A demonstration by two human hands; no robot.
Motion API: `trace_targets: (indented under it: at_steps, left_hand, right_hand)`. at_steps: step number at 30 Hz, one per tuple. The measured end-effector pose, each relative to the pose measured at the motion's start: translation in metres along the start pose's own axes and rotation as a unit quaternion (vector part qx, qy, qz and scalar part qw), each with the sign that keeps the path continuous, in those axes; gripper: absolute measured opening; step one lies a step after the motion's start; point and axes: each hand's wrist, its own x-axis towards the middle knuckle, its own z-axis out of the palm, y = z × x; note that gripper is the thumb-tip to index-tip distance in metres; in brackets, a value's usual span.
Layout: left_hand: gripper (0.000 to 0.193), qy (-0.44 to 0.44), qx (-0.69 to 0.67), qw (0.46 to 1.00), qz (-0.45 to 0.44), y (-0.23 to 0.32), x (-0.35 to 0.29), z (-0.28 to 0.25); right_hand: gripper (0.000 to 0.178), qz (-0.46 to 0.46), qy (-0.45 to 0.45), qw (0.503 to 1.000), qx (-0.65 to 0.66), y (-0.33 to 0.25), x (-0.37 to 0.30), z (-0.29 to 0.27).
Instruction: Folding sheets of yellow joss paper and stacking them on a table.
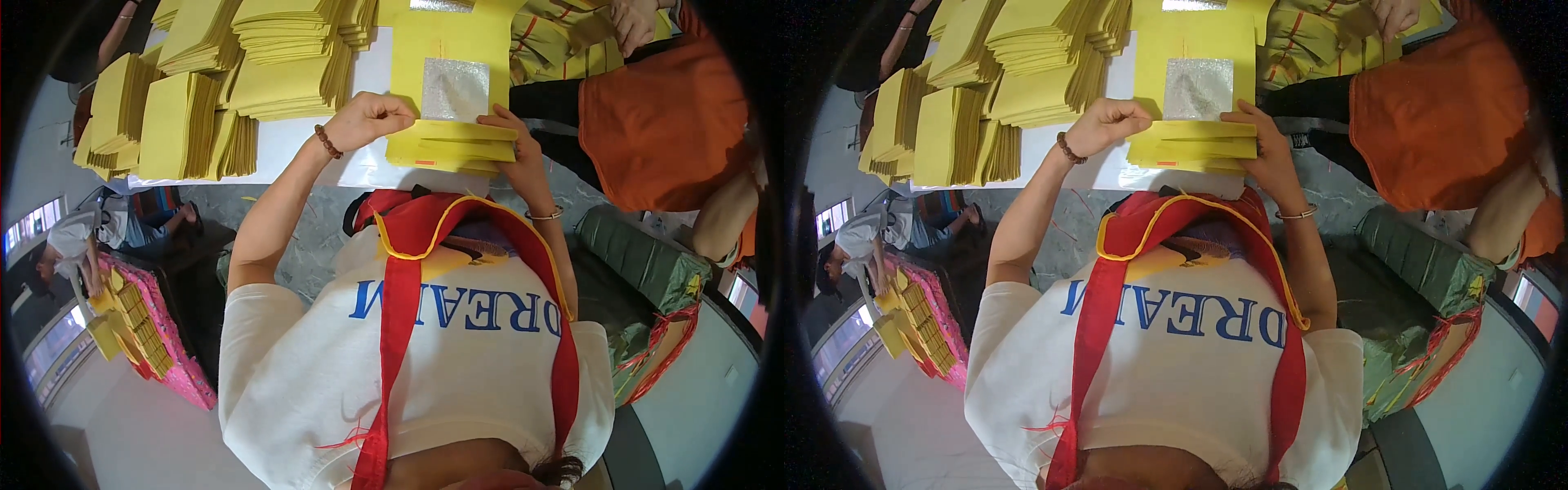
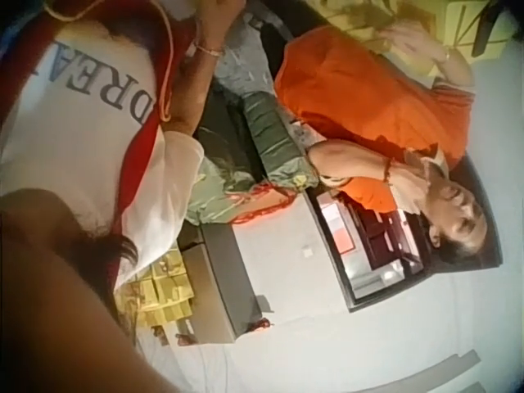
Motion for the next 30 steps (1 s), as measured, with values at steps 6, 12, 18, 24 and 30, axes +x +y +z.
trace_targets:
  at_steps: [6, 12, 18, 24, 30]
  left_hand:
    - [0.018, -0.008, -0.002, 1.000, -0.012, -0.0015, 0.0015, -0.0013]
    - [0.019, -0.012, 0.007, 1.000, -0.018, 0.0017, 0.0014, -0.0015]
    - [0.019, -0.014, 0.015, 1.000, -0.022, 0.0027, 0.0009, -0.0022]
    - [0.022, 0.001, 0.010, 1.000, -0.003, -0.0013, -0.0003, -0.0004]
    - [0.021, 0.035, 0.001, 0.999, 0.012, -0.0046, -0.0019, 0.0023]
  right_hand:
    - [0.043, -0.005, -0.004, 1.000, -0.007, 0.0004, 0.0002, -0.0001]
    - [0.043, -0.004, 0.000, 1.000, -0.001, -0.0003, -0.0001, 0.0004]
    - [0.042, -0.002, 0.001, 1.000, -0.003, -0.0005, 0.0000, 0.0007]
    - [0.042, 0.007, 0.001, 1.000, -0.010, 0.0003, 0.0003, 0.0011]
    - [0.044, 0.007, 0.008, 1.000, -0.021, -0.0043, 0.0014, 0.0020]
